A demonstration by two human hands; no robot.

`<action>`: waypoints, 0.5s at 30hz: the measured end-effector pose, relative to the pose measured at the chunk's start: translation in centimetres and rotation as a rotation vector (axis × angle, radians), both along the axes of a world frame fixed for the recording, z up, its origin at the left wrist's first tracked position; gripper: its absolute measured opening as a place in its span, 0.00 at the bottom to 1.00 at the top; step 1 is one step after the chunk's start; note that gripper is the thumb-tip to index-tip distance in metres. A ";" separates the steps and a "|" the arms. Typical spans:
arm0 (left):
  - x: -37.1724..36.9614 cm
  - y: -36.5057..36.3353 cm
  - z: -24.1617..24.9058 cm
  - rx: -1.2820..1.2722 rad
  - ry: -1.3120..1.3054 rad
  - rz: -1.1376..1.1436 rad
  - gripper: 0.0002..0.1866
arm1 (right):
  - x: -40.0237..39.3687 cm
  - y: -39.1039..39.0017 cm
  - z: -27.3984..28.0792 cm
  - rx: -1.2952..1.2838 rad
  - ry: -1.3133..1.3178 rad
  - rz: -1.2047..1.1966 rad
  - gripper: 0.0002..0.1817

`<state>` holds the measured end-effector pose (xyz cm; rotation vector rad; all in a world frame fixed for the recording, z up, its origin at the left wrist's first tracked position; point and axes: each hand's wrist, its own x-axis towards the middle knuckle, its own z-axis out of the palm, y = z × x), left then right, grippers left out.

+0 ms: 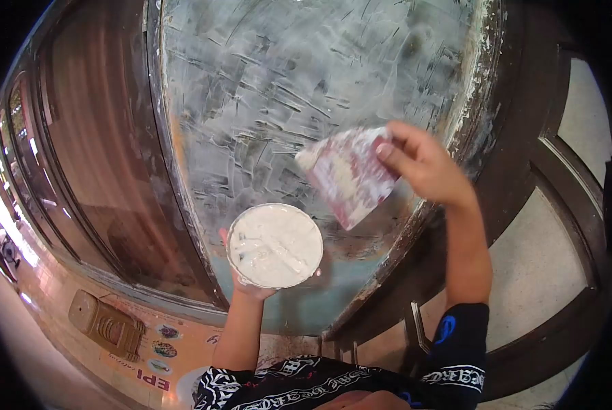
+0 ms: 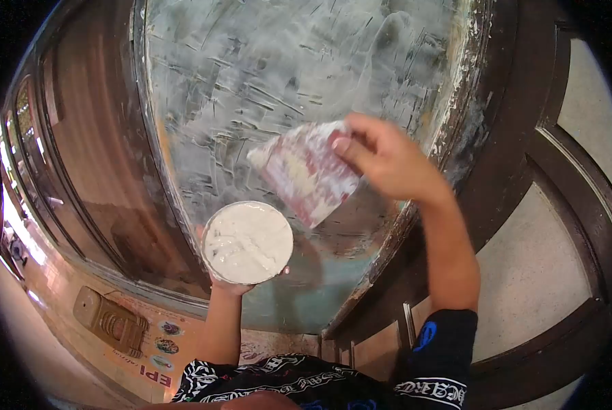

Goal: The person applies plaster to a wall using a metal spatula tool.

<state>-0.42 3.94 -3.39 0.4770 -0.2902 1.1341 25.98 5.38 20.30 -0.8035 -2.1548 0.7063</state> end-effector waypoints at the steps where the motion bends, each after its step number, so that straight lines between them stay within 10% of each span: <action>1: 0.4 -0.3 0.1 -0.108 -0.045 -0.003 0.55 | -0.6 -0.1 -1.8 0.027 -0.038 0.037 0.06; 12: 1.9 -0.9 -1.2 0.223 -0.144 -0.417 0.61 | -4.4 -0.7 -2.8 0.210 -0.197 0.279 0.05; 15: 2.6 -1.8 -0.7 -0.097 -0.204 -0.304 0.62 | -6.4 -1.5 -2.6 0.348 -0.442 0.435 0.07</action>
